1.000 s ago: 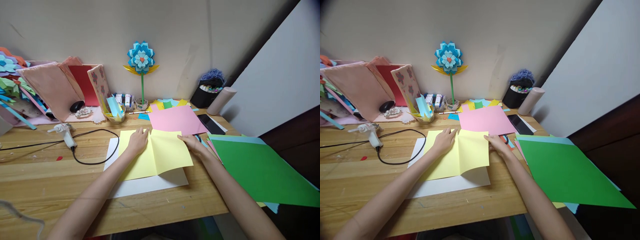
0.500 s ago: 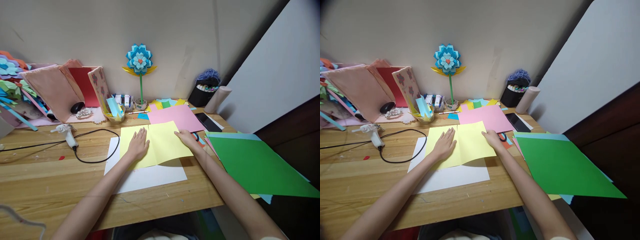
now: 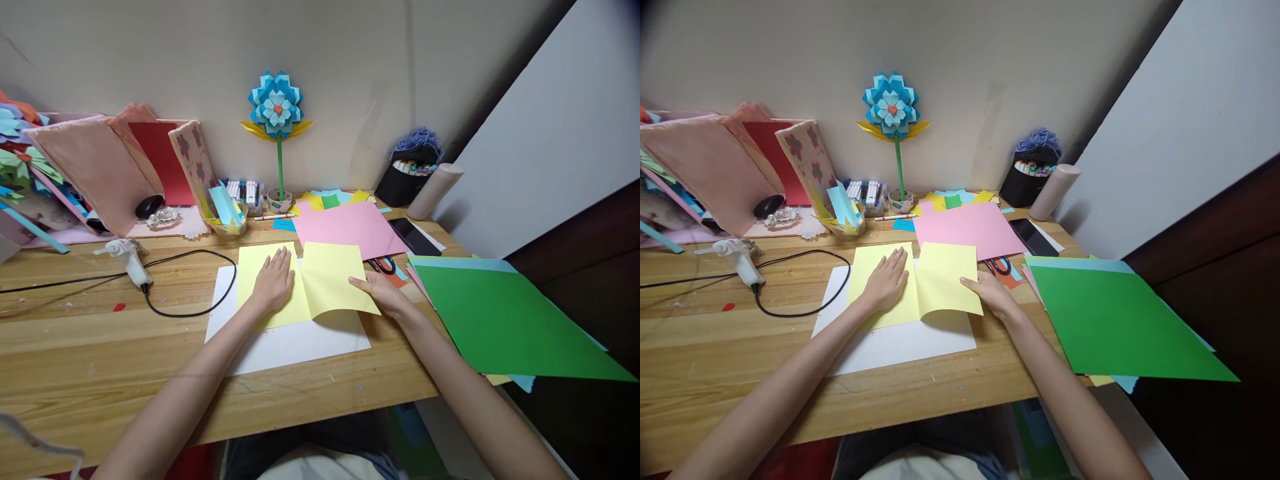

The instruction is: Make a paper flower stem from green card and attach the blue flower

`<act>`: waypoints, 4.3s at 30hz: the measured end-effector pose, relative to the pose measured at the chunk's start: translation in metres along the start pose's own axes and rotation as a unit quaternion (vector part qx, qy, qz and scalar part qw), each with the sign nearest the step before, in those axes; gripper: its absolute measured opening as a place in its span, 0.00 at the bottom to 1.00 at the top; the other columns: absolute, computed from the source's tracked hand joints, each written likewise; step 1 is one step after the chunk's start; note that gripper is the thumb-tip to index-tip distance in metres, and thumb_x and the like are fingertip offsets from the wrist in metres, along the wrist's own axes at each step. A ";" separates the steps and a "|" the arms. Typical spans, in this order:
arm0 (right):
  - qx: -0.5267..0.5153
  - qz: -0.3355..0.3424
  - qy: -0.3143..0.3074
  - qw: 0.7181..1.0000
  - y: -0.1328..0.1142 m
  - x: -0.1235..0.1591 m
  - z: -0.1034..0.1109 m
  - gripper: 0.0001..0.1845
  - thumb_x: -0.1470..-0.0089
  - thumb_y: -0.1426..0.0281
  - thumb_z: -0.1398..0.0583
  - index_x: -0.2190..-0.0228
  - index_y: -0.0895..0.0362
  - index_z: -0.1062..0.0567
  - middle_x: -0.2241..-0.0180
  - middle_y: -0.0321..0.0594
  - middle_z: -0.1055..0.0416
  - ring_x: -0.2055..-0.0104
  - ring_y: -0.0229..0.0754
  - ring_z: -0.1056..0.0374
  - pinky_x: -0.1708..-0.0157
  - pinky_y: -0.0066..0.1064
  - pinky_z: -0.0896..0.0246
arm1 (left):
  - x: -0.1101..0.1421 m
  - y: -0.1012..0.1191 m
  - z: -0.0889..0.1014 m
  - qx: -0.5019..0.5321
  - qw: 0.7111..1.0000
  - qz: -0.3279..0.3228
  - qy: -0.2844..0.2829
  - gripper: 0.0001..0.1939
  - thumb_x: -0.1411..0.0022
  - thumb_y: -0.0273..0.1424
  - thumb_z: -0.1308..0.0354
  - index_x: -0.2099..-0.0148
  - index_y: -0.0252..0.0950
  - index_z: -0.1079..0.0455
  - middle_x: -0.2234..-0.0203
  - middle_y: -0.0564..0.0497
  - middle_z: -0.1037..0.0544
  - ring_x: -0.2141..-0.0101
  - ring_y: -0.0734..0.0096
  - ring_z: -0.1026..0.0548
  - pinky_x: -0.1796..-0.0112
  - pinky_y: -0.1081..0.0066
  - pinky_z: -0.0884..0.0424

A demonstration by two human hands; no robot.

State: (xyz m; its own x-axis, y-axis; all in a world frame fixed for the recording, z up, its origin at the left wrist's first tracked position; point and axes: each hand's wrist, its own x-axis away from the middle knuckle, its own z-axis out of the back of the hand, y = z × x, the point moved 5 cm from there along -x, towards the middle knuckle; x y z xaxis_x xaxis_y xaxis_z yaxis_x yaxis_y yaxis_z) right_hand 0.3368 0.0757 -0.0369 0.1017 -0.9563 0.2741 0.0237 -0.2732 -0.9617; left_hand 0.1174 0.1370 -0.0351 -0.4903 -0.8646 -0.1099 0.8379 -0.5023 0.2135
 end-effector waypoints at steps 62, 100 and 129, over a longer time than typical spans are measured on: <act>0.400 0.341 -0.111 0.843 -0.029 -0.012 -0.103 0.42 0.57 0.89 0.57 0.45 0.42 0.44 0.39 0.27 0.56 0.38 0.37 0.59 0.41 0.42 0.57 | 0.035 -0.014 0.011 0.814 0.546 0.193 -0.033 0.26 0.44 0.44 0.49 0.48 0.32 0.36 0.57 0.40 0.26 0.58 0.57 0.27 0.54 0.59 0.35; 0.115 0.034 -0.247 0.962 -0.029 -0.016 -0.083 0.16 0.53 0.59 0.41 0.67 0.59 0.27 0.66 0.39 0.28 0.64 0.41 0.33 0.65 0.29 0.39 | 0.042 -0.004 0.035 0.678 0.719 0.145 -0.052 0.22 0.49 0.39 0.42 0.55 0.31 0.37 0.64 0.43 0.24 0.65 0.61 0.26 0.65 0.66 0.31; 0.044 0.176 -0.171 0.968 -0.149 -0.040 -0.084 0.17 0.55 0.64 0.38 0.62 0.58 0.27 0.67 0.40 0.26 0.66 0.39 0.30 0.68 0.28 0.35 | 0.007 0.008 0.113 0.542 0.807 0.020 -0.233 0.15 0.46 0.35 0.45 0.57 0.37 0.33 0.64 0.52 0.25 0.66 0.69 0.28 0.67 0.72 0.33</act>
State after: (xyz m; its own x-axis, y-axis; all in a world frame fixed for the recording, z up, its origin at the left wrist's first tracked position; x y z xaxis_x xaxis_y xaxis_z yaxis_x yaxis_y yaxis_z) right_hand 0.2456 0.1455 0.0956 0.4422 -0.8939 -0.0740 0.0105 0.0877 -0.9961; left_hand 0.0939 0.1283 0.0754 -0.7164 -0.6546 0.2413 0.2763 0.0514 0.9597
